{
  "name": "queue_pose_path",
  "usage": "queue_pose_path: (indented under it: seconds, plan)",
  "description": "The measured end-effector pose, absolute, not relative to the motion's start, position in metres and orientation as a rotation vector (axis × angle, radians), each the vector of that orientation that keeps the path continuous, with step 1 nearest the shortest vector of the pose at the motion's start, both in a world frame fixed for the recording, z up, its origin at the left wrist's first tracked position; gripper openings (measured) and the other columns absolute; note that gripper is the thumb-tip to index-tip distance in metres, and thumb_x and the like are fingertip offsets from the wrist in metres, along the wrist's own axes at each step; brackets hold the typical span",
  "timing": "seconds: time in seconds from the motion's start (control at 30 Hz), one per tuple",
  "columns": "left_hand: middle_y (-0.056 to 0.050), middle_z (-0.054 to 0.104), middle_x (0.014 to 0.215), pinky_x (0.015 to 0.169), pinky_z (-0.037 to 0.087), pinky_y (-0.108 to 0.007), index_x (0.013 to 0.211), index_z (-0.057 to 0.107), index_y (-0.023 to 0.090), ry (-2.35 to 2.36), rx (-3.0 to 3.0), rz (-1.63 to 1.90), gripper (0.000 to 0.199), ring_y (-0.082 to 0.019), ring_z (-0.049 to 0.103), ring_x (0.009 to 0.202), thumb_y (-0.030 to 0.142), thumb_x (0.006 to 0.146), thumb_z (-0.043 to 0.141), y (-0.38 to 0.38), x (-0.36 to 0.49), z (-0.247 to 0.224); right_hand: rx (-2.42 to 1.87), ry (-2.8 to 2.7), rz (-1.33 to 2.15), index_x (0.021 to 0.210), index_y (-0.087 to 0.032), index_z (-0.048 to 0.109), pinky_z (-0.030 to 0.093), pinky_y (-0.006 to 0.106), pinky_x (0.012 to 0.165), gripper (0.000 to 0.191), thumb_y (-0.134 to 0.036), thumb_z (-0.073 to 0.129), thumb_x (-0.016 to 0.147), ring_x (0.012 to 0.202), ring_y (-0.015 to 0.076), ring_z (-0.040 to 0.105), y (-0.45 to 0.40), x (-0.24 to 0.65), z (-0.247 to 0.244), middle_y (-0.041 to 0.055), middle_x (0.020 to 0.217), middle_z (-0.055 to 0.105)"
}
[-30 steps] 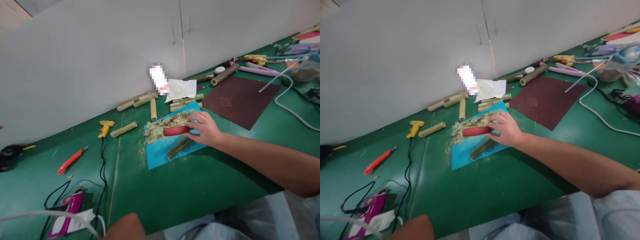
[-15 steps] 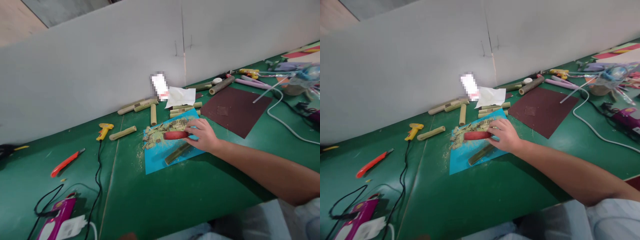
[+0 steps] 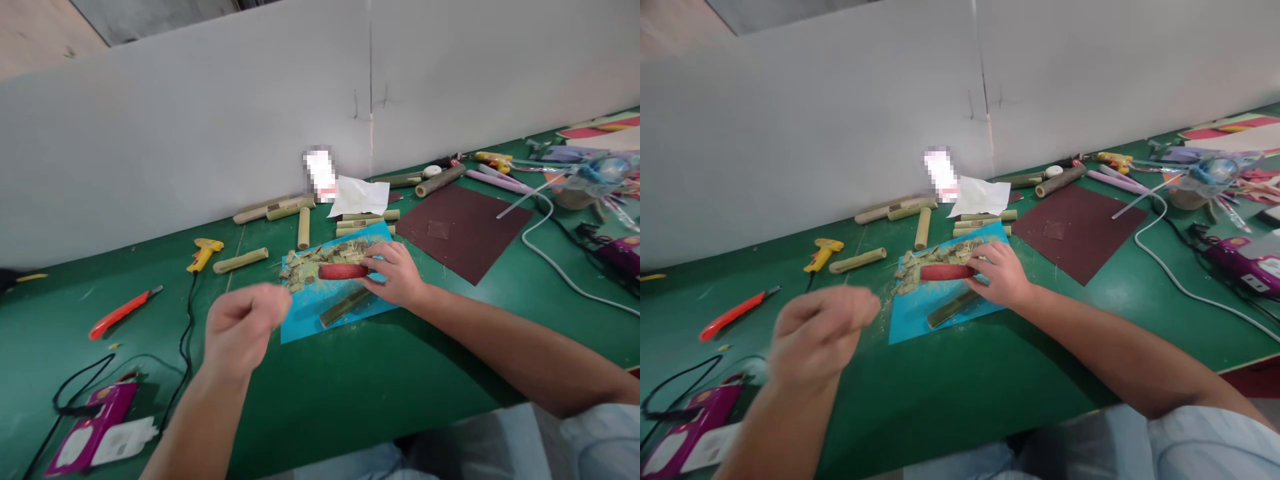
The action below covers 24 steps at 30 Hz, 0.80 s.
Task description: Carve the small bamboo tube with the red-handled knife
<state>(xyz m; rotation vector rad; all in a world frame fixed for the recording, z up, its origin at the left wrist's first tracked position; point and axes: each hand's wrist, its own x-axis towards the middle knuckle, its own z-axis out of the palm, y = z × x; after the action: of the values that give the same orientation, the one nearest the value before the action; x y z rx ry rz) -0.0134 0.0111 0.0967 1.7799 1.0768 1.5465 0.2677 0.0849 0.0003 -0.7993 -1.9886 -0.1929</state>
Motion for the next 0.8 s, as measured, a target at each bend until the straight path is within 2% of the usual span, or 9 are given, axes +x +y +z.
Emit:
queue_pose_path:
  seconds: [0.07,0.1,0.13,0.2,0.33,0.4,0.5,0.57,0.8]
  plan:
    - [0.005,0.046,0.057,0.049,0.035,-0.022,0.065,0.054,0.017,1.136,1.732,1.683,0.050,-0.007,0.040,0.051,0.049,0.096,0.078,0.027,-0.008,0.080,-0.802,-1.991,-0.198,0.107,-0.024,0.079,0.052,0.044,0.084,0.014,-0.030,0.074,0.095,0.097,0.0270,0.070,0.085,0.267,0.001,0.0094,0.106,0.078]
    - [0.005,0.046,0.056,0.048,0.033,-0.023,0.069,0.059,0.018,1.166,1.716,1.735,0.048,-0.007,0.038,0.050,0.053,0.096,0.077,0.034,-0.005,0.071,-0.803,-1.995,-0.203,0.106,-0.024,0.079,0.052,0.044,0.084,0.013,-0.030,0.073,0.096,0.097,0.0267,0.070,0.085,0.266,0.002,0.0089,0.105,0.078]
    - [0.004,0.054,0.061,0.049,0.034,-0.023,0.084,0.069,0.019,1.210,1.707,1.765,0.040,-0.008,0.042,0.051,0.057,0.096,0.075,0.040,-0.001,0.062,-0.800,-2.001,-0.210,0.105,-0.024,0.079,0.052,0.044,0.084,0.013,-0.031,0.072,0.097,0.096,0.0262,0.070,0.085,0.266,0.003,0.0085,0.105,0.078]
    - [0.004,0.059,0.064,0.048,0.038,-0.023,0.110,0.074,0.020,1.143,1.750,1.650,0.048,-0.008,0.046,0.050,0.064,0.092,0.076,0.046,0.006,0.047,-0.781,-2.016,-0.226,0.103,-0.023,0.078,0.052,0.042,0.084,0.013,-0.033,0.070,0.099,0.097,0.0250,0.071,0.084,0.265,0.004,0.0084,0.104,0.078]
    - [0.003,0.064,0.069,0.046,0.042,-0.020,0.125,0.073,0.021,1.096,1.780,1.394,0.060,-0.010,0.055,0.053,0.060,0.081,0.088,0.041,0.019,0.035,-0.732,-2.072,-0.260,0.105,-0.023,0.077,0.051,0.042,0.085,0.011,-0.031,0.070,0.100,0.098,0.0243,0.070,0.079,0.263,0.009,0.0083,0.106,0.078]
    - [0.001,0.070,0.075,0.048,0.046,-0.021,0.122,0.076,0.022,1.138,1.813,1.355,0.055,-0.010,0.059,0.055,0.055,0.080,0.089,0.036,0.024,0.036,-0.688,-2.102,-0.252,0.105,-0.023,0.077,0.051,0.043,0.085,0.010,-0.030,0.071,0.099,0.098,0.0246,0.069,0.077,0.261,0.011,0.0077,0.106,0.077]
    - [-0.002,0.081,0.087,0.069,0.061,-0.027,0.105,0.082,0.023,1.219,1.925,1.306,0.030,-0.016,0.072,0.072,0.043,0.083,0.085,0.034,0.030,0.038,-0.616,-2.138,-0.224,0.104,-0.022,0.076,0.051,0.042,0.085,0.010,-0.029,0.069,0.101,0.098,0.0241,0.068,0.075,0.257,0.012,0.0080,0.104,0.076]
    - [-0.003,0.083,0.090,0.077,0.064,-0.029,0.096,0.083,0.023,1.243,1.951,1.280,0.018,-0.018,0.077,0.078,0.038,0.086,0.081,0.034,0.031,0.037,-0.615,-2.141,-0.183,0.105,-0.022,0.074,0.052,0.042,0.086,0.011,-0.031,0.068,0.102,0.098,0.0243,0.069,0.074,0.256,0.013,0.0082,0.105,0.076]
    - [-0.003,0.082,0.087,0.075,0.064,-0.031,0.091,0.081,0.021,1.420,1.683,1.687,0.026,-0.019,0.077,0.079,0.046,0.086,0.079,0.043,0.019,0.015,-0.750,-2.114,-0.061,0.124,-0.019,0.067,0.053,0.046,0.085,0.034,-0.044,0.067,0.101,0.102,0.0302,0.072,0.075,0.258,0.013,0.0138,0.114,0.076]
